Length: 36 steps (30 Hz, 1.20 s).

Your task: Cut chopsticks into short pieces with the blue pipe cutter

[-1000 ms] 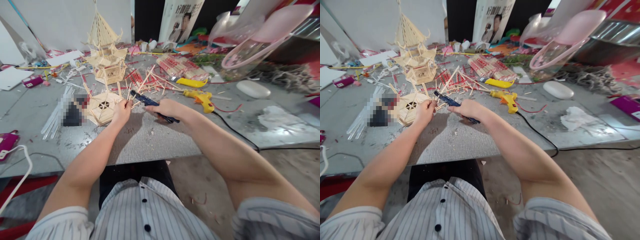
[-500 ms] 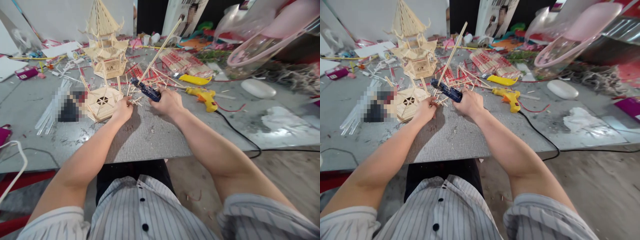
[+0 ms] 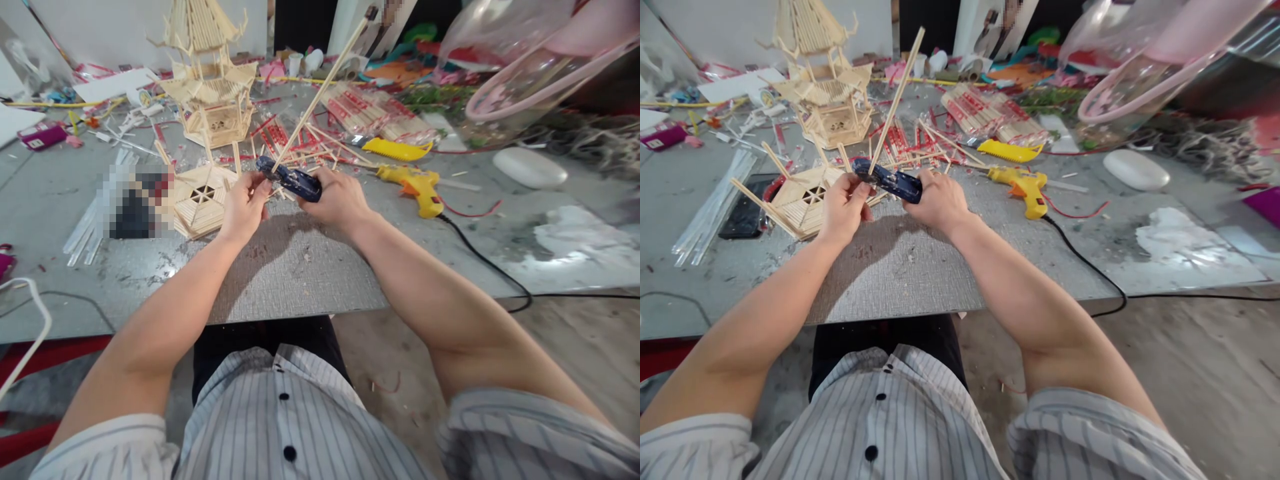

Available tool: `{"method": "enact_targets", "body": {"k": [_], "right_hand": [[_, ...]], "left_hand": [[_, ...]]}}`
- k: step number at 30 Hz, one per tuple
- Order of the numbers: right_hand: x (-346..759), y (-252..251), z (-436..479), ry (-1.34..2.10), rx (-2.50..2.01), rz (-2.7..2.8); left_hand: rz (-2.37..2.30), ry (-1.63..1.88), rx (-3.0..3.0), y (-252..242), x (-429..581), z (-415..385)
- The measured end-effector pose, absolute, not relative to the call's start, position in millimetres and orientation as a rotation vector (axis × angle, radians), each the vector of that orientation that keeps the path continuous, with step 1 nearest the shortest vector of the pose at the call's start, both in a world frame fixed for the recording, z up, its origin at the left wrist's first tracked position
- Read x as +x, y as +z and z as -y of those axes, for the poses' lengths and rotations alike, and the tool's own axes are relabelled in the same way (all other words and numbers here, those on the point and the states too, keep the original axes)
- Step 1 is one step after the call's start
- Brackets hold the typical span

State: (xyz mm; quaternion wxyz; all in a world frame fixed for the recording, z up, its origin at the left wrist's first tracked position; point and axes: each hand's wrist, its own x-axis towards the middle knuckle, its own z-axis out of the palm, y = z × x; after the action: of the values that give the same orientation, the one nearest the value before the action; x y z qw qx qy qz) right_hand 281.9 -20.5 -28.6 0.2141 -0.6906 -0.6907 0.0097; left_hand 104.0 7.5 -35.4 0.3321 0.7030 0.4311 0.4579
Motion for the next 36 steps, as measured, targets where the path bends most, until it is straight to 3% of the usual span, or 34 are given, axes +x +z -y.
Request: {"method": "enact_targets", "body": {"k": [22, 36], "right_hand": [[290, -45, 15, 0.094, -1.652, 1.924], [284, -34, 21, 0.113, -1.797, 1.934]], "left_hand": [[-0.927, 1.272, 2.000, -30, 99, -12], [-1.212, 1.189, 2.013, -29, 101, -7]]}}
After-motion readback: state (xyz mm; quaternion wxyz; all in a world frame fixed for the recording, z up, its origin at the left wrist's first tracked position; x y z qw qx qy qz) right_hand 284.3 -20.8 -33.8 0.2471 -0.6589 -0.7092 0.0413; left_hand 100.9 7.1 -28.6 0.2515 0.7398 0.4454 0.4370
